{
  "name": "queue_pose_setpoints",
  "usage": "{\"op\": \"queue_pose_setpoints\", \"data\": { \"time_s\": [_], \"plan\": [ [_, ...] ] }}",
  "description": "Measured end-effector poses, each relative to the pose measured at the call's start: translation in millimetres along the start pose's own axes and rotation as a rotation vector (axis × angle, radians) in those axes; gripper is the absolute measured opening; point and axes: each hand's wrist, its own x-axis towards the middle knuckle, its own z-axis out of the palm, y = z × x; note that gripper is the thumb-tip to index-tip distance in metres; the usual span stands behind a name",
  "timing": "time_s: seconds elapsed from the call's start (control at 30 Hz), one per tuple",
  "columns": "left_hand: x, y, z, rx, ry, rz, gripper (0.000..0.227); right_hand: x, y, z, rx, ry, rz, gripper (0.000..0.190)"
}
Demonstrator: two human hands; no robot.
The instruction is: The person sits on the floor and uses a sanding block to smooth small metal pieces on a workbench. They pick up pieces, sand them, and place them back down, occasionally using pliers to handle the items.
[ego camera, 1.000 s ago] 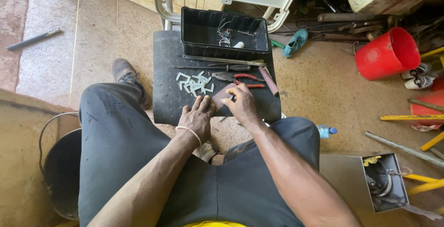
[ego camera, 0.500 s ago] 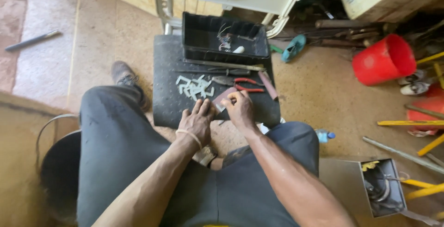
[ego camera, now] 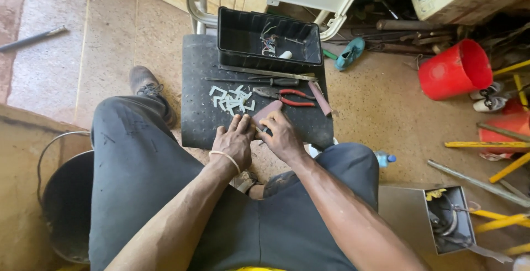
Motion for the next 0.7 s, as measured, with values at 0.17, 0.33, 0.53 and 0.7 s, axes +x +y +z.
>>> {"op": "queue_pose_setpoints", "data": {
  "time_s": [0.17,0.33,0.53,0.7],
  "plan": [
    [0,-1,-3,-0.001,-0.039,-0.012,0.076,3,20,12,-0.056,0.017,-0.026,0.020],
    [-1,-2,-6,-0.005,-0.057,-0.024,0.078,14,41,26,-0.045,0.148,0.095,0.028],
    [1,1,1,0.014,-0.031,-0.009,0.078,11,38,19,-0.070,0.183,0.003,0.026],
    [-5,5,-18,0.014,-0.026,-0.007,0.076,16,-3,18,-0.039,0.202,-0.031,0.022]
  ]
}}
